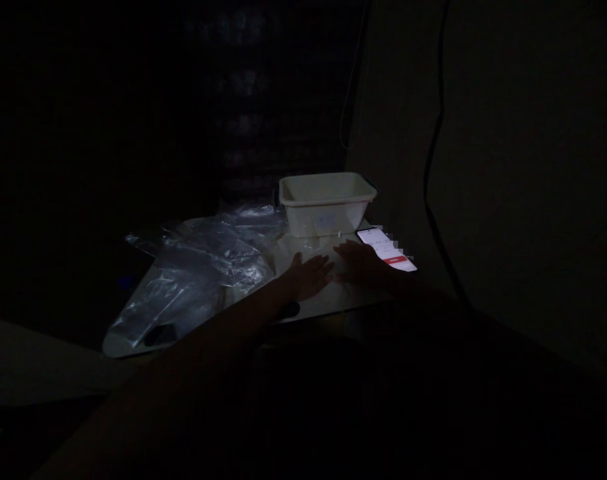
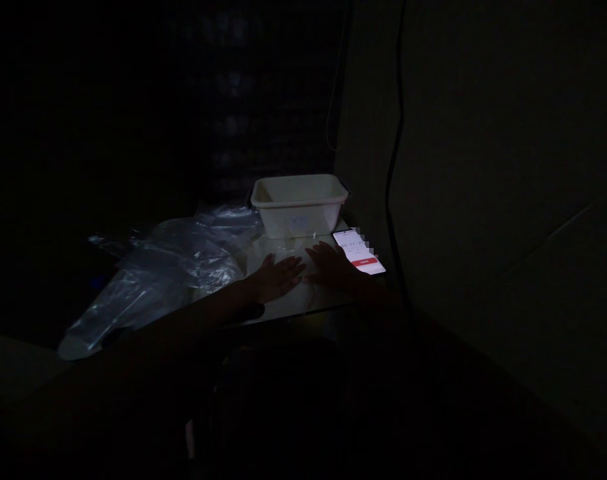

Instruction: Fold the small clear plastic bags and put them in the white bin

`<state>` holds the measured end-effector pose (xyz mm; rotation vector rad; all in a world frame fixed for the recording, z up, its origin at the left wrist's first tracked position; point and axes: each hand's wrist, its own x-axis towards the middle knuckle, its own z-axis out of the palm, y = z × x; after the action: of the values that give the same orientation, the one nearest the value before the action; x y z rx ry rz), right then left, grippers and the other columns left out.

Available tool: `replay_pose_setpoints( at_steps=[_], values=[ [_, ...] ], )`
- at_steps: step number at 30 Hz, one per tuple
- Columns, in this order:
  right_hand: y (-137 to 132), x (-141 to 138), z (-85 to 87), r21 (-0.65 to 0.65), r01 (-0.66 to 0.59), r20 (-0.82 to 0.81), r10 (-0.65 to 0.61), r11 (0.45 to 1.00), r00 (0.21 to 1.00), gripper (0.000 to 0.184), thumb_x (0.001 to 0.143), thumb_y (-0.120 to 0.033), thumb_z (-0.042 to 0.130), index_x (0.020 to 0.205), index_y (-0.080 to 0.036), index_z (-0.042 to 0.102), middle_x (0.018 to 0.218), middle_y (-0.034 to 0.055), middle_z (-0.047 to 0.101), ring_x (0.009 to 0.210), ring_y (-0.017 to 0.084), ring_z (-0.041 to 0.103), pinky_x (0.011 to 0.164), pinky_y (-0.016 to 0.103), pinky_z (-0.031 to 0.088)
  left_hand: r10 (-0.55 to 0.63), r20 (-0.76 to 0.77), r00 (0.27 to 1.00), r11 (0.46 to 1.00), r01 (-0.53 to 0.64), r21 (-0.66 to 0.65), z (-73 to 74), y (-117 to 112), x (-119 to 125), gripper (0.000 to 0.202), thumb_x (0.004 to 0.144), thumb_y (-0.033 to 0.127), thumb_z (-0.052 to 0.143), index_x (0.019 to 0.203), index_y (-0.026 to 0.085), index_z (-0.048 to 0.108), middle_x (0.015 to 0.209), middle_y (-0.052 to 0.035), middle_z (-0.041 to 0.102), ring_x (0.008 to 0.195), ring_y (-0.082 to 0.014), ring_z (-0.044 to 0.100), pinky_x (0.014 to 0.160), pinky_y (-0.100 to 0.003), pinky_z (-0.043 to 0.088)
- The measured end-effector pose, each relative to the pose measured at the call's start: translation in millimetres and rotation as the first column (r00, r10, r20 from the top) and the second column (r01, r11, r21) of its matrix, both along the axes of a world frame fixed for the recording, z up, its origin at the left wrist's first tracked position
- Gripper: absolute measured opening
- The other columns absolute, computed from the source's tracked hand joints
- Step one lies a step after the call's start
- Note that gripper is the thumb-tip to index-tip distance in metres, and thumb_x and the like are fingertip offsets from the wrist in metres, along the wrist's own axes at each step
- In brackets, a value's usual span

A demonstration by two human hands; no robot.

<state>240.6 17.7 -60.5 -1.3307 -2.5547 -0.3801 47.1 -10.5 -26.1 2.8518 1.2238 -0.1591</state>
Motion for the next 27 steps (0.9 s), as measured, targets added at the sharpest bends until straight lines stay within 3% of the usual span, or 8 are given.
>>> replay_pose_setpoints(
  at_steps=[6,13,20,27],
  values=[
    [-17.2,2.1,8.2,-0.030,-0.057,-0.007,0.057,0.998,0.998,0.077,0.067,-0.066,0.032,0.124,-0.014,0.034,0.126,0.0142,0.039,0.118,0.029,0.028,0.090,0.043,0.025,-0.008,-0.019,1.000,1.000,0.009,0.020,-0.3,0.1,0.0,0.050,0.085,0.038,0.008,0.130,0.019,0.019,0.137,-0.0077,0.014,0.125,-0.0206,0.015,0.093,-0.055,0.010],
    [-19.4,6.3,1.7,-0.030,-0.102,-0.041,0.101,0.994,0.994,0.079,0.066,-0.067,0.034,0.126,-0.016,0.031,0.127,0.0132,0.039,0.119,0.029,0.027,0.091,0.045,0.026,-0.022,-0.032,0.999,0.999,0.024,0.046,-3.3,2.8,0.0,0.051,0.084,0.039,0.012,0.130,0.018,0.018,0.137,-0.0094,0.017,0.125,-0.0218,0.015,0.093,-0.056,0.011],
    [-19.1,3.9,-0.9,-0.044,-0.027,-0.068,0.024,0.999,0.997,0.065,0.075,-0.057,0.030,0.124,-0.016,0.035,0.124,0.0116,0.042,0.118,0.025,0.030,0.091,0.042,0.028,-0.013,-0.040,0.999,0.999,0.015,0.047,-1.3,1.6,0.1,0.051,0.085,0.039,0.011,0.130,0.016,0.018,0.137,-0.0099,0.015,0.125,-0.0213,0.014,0.092,-0.056,0.011],
    [-19.2,3.1,-2.4,-0.089,-0.074,-0.088,0.066,0.993,0.994,0.072,0.069,-0.061,0.038,0.126,-0.017,0.032,0.127,0.0110,0.039,0.119,0.026,0.029,0.091,0.042,0.029,-0.014,-0.029,0.999,0.999,0.015,0.041,-1.4,3.0,-0.9,0.051,0.085,0.039,0.012,0.130,0.016,0.018,0.137,-0.0103,0.015,0.125,-0.0213,0.013,0.093,-0.054,0.010]
  ],
)
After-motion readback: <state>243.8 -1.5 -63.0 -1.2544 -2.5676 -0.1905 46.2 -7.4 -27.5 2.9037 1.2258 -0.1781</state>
